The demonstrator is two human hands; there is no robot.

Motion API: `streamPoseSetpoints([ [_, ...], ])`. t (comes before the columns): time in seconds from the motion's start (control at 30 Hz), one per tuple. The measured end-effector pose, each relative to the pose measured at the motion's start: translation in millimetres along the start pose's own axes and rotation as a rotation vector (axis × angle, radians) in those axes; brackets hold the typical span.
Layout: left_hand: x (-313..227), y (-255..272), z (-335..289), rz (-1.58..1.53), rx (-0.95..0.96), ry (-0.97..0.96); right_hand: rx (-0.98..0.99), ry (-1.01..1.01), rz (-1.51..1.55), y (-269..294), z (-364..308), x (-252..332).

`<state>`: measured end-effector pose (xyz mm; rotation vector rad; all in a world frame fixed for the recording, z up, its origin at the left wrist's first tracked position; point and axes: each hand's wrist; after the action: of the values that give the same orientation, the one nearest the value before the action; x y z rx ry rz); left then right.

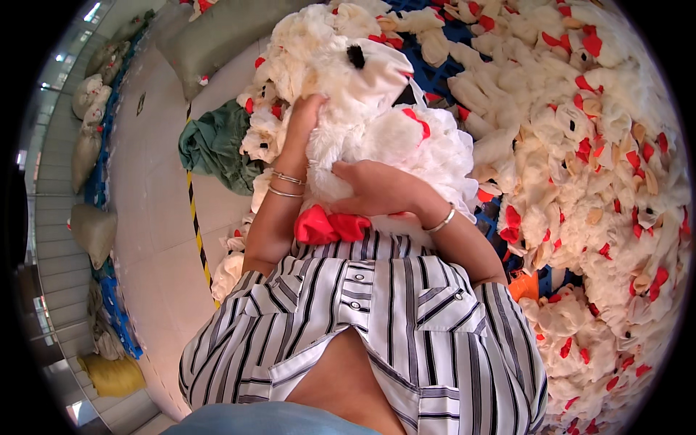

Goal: The person sits on the floor and repeatedly picks up white stuffed animal bodies and red fabric pieces. They insert the red fabric into the head opening of the stuffed animal, pull it through, and adjust the ears and face. The person handles the items one at a time, repeating the process for multiple units.

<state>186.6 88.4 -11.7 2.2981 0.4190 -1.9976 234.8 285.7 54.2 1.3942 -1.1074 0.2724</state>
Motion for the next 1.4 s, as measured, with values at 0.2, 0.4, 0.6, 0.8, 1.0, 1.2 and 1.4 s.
streamPoseSetpoints([
  [0.2, -63, 25, -2, -0.270, -0.044, -0.429, -0.548, 0.245, 0.744, 64, -27, -40],
  [0.4, -109, 59, 7, -0.069, -0.017, -0.688, -0.733, 0.488, 0.716, 97, 0, -4],
  [0.6, -148, 8, 6, 0.518, 0.151, -1.116, -0.555, 0.459, 1.074, 96, 12, 18],
  [0.8, -154, 10, -24, 0.352, 0.286, -0.374, -0.726, 0.434, 1.226, 91, 25, 15],
  [1.0, -179, 45, -34, 0.130, 0.428, -0.569, -0.989, 0.456, 1.242, 110, 11, 20],
  [1.2, -220, 43, -50, -0.107, 0.293, -0.597, -1.009, 0.577, 1.301, 143, -1, 26],
  [1.4, -246, 81, -56, -0.147, 0.347, -0.876, -1.038, 0.730, 1.155, 169, -10, 43],
])
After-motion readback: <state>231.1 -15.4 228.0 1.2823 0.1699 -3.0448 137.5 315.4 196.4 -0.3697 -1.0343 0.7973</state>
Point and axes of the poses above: each hand's wrist, its own z-axis towards the middle knuckle, its own y-axis out of the back of the hand, x = y × z, and after that the axes turned 1 degree about -y, right-handed
